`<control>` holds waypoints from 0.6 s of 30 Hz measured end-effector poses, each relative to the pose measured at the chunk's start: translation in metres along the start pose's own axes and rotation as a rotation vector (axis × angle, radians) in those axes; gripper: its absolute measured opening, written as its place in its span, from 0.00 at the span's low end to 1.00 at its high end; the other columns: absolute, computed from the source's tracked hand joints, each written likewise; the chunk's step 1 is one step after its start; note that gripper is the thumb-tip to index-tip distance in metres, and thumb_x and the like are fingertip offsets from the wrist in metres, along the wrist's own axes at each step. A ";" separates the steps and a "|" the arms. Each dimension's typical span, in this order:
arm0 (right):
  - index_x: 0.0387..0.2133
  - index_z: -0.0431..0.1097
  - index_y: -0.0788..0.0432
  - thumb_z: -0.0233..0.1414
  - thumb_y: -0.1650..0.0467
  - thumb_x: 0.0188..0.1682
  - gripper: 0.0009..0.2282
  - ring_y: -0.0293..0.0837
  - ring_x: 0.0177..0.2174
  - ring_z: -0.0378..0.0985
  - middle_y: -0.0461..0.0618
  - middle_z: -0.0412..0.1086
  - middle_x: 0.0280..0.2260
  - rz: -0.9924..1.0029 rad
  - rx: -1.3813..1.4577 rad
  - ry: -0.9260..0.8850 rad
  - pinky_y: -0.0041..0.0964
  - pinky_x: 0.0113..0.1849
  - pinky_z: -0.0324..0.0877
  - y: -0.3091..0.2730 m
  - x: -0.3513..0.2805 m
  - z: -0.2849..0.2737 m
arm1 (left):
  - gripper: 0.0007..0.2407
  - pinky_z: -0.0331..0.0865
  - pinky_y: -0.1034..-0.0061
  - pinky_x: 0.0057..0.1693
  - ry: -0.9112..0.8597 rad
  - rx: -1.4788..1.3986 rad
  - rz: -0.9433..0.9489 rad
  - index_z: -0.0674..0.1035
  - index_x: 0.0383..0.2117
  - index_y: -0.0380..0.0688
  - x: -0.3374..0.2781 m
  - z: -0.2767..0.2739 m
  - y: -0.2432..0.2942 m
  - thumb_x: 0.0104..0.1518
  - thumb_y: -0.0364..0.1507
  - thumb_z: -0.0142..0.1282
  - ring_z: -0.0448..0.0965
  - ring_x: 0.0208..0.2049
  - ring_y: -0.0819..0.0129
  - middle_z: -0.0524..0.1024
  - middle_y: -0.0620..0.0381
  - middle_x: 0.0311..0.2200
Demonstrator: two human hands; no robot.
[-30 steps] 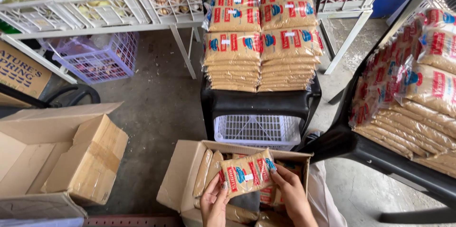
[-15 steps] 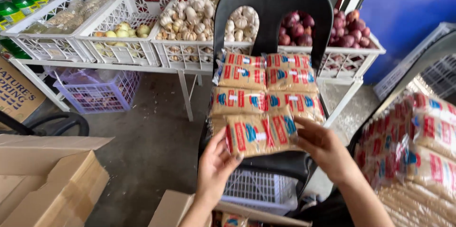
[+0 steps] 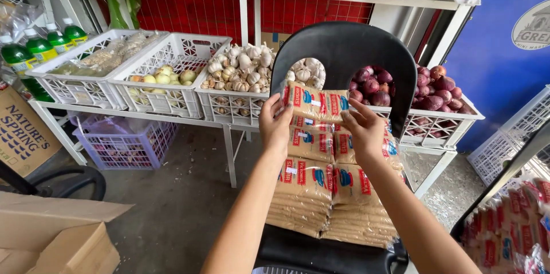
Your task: Clean individual packets of sugar and stack them neatly on a chair in a grocery store.
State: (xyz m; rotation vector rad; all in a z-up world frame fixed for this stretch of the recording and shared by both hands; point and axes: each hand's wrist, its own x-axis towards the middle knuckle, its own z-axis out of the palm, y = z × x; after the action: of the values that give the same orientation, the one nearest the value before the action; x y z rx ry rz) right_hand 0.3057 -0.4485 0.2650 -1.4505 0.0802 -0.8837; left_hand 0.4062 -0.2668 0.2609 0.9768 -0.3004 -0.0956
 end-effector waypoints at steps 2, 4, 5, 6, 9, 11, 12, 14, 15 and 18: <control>0.54 0.73 0.60 0.58 0.74 0.51 0.16 0.39 0.37 0.80 0.52 0.80 0.39 -0.050 -0.267 0.051 0.34 0.41 0.76 0.012 0.012 0.001 | 0.19 0.74 0.75 0.58 0.026 0.151 0.082 0.72 0.56 0.42 0.024 0.008 -0.012 0.58 0.22 0.58 0.79 0.51 0.66 0.76 0.51 0.52; 0.50 0.77 0.58 0.59 0.74 0.51 0.14 0.42 0.35 0.79 0.54 0.81 0.37 -0.089 -0.541 0.091 0.37 0.39 0.73 0.016 0.014 0.006 | 0.17 0.74 0.75 0.56 0.073 0.295 0.155 0.73 0.55 0.43 0.037 0.011 -0.025 0.59 0.22 0.58 0.80 0.50 0.67 0.78 0.50 0.51; 0.49 0.77 0.57 0.57 0.73 0.52 0.12 0.46 0.34 0.81 0.57 0.80 0.36 -0.194 -0.679 0.088 0.40 0.38 0.74 0.014 0.007 0.011 | 0.15 0.74 0.72 0.53 0.087 0.431 0.216 0.75 0.53 0.42 0.035 0.007 -0.032 0.59 0.21 0.57 0.81 0.47 0.64 0.80 0.48 0.47; 0.48 0.78 0.56 0.55 0.73 0.53 0.11 0.50 0.33 0.83 0.61 0.78 0.36 -0.302 -0.815 0.083 0.43 0.37 0.74 0.013 -0.001 0.015 | 0.14 0.75 0.69 0.50 0.099 0.567 0.274 0.76 0.52 0.42 0.034 0.003 -0.040 0.59 0.21 0.57 0.83 0.44 0.62 0.81 0.46 0.44; 0.46 0.78 0.53 0.55 0.70 0.52 0.10 0.57 0.30 0.82 0.63 0.77 0.32 -0.272 -0.967 -0.023 0.48 0.39 0.74 0.019 -0.002 0.017 | 0.16 0.75 0.65 0.50 0.151 0.736 0.330 0.77 0.51 0.39 0.037 0.002 -0.051 0.56 0.15 0.51 0.84 0.42 0.56 0.82 0.42 0.40; 0.45 0.78 0.54 0.54 0.71 0.51 0.10 0.59 0.32 0.81 0.63 0.77 0.34 -0.318 -0.963 -0.034 0.49 0.38 0.74 0.025 0.003 0.016 | 0.15 0.75 0.64 0.50 0.149 0.750 0.351 0.77 0.50 0.38 0.037 -0.002 -0.056 0.56 0.16 0.51 0.84 0.42 0.53 0.82 0.41 0.39; 0.44 0.79 0.55 0.54 0.73 0.51 0.10 0.61 0.35 0.80 0.62 0.77 0.35 -0.372 -0.958 -0.043 0.50 0.37 0.74 0.029 0.001 0.016 | 0.15 0.75 0.63 0.50 0.145 0.761 0.379 0.77 0.49 0.38 0.034 -0.007 -0.060 0.55 0.16 0.51 0.84 0.41 0.51 0.83 0.40 0.38; 0.43 0.79 0.54 0.54 0.71 0.52 0.09 0.62 0.34 0.80 0.63 0.76 0.34 -0.307 -0.998 -0.013 0.51 0.38 0.74 0.025 -0.007 0.019 | 0.13 0.76 0.64 0.51 0.120 0.753 0.481 0.78 0.47 0.36 0.031 -0.005 -0.062 0.56 0.15 0.51 0.84 0.43 0.50 0.82 0.40 0.40; 0.43 0.79 0.53 0.55 0.69 0.53 0.08 0.62 0.33 0.79 0.63 0.76 0.32 -0.281 -1.034 0.001 0.52 0.38 0.74 0.019 -0.003 0.024 | 0.11 0.76 0.64 0.52 0.121 0.727 0.609 0.78 0.45 0.35 0.034 -0.002 -0.058 0.57 0.15 0.50 0.84 0.45 0.50 0.82 0.39 0.42; 0.41 0.79 0.52 0.55 0.69 0.53 0.07 0.61 0.33 0.81 0.62 0.77 0.33 -0.322 -0.989 -0.015 0.51 0.38 0.75 0.024 -0.002 0.021 | 0.07 0.75 0.61 0.51 0.136 0.875 0.513 0.80 0.39 0.35 0.022 0.002 -0.044 0.58 0.17 0.53 0.83 0.42 0.47 0.82 0.40 0.39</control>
State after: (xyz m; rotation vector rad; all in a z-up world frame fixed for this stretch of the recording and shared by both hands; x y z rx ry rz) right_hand 0.3270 -0.4336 0.2473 -2.4369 0.3115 -1.1646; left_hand 0.4289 -0.2981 0.2299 1.7264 -0.4723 0.6169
